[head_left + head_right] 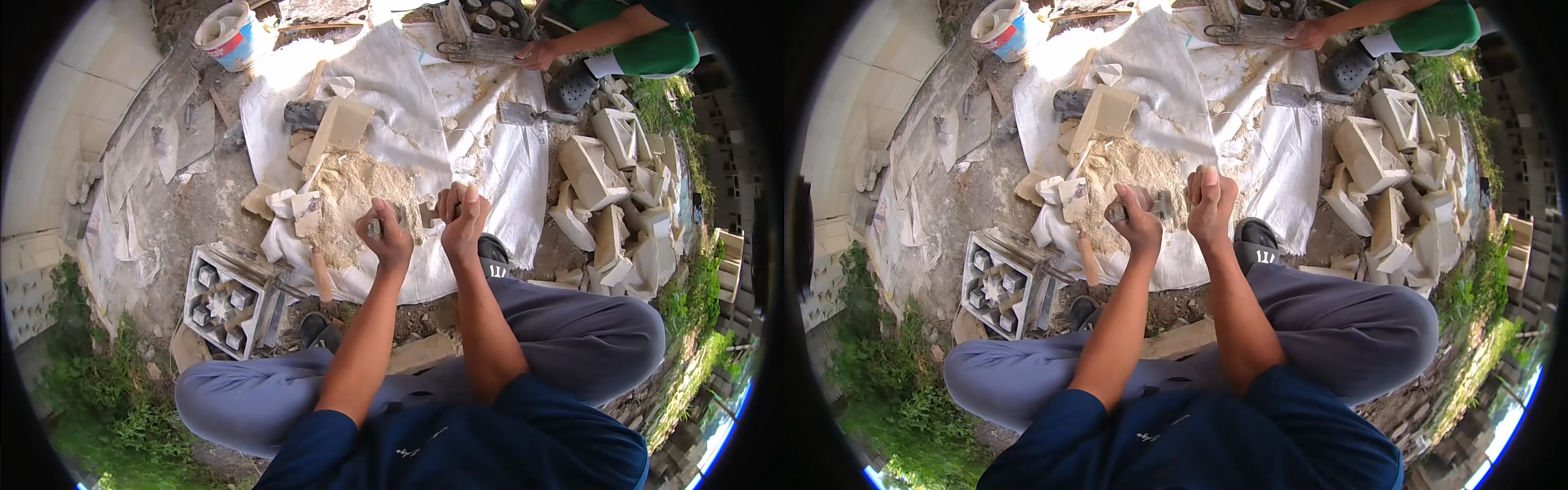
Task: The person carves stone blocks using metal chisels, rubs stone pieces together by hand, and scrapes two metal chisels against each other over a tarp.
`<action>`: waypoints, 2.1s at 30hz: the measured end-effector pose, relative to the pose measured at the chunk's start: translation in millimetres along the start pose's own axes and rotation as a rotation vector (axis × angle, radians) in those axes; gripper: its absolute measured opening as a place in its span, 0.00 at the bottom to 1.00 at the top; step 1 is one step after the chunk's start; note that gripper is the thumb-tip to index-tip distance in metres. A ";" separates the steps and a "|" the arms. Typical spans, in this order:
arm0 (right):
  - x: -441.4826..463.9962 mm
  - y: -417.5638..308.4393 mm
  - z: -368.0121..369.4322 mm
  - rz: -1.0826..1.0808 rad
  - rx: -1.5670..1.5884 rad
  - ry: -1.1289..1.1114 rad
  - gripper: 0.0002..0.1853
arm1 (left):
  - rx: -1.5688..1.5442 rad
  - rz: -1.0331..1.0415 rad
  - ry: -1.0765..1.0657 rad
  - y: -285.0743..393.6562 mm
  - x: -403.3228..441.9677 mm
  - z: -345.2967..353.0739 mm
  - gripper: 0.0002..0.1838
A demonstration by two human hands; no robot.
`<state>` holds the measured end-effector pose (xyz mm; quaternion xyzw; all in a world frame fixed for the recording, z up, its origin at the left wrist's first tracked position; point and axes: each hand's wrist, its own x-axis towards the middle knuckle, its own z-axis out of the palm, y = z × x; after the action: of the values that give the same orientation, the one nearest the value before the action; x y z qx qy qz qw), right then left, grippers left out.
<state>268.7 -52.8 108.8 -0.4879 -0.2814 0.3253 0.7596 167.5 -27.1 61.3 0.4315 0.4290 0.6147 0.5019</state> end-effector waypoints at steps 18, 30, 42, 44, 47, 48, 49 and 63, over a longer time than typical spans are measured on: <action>-4.1 26.5 -5.7 0.058 -0.277 -0.067 0.29 | -0.038 -0.042 0.106 20.5 5.5 9.3 0.25; -4.3 10.3 5.7 -0.048 -0.053 -0.055 0.30 | -0.071 0.050 0.009 -1.2 4.8 11.2 0.27; -14.3 31.0 -7.8 0.087 -0.295 -0.008 0.29 | -0.128 -0.001 0.087 3.0 1.2 6.9 0.26; -5.6 11.3 -0.8 0.029 0.004 -0.057 0.28 | -0.099 -0.036 0.045 -0.9 6.9 8.7 0.27; -12.5 34.9 -6.2 0.036 -0.220 -0.044 0.28 | -0.083 -0.023 0.064 19.3 3.0 11.2 0.27; -10.6 33.8 -2.7 0.057 -0.396 -0.036 0.28 | -0.084 -0.009 0.043 22.0 2.6 12.9 0.27; -10.7 29.2 -2.1 0.103 -0.257 0.006 0.28 | 0.092 0.042 0.102 6.8 2.0 10.4 0.27; -15.4 41.8 -14.2 -0.003 -0.342 0.025 0.30 | 0.010 0.017 0.172 15.3 -7.5 11.8 0.27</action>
<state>260.4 -59.5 63.2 -0.6136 -0.3237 0.2653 0.6695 176.1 -35.3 78.3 0.3831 0.4702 0.6515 0.4558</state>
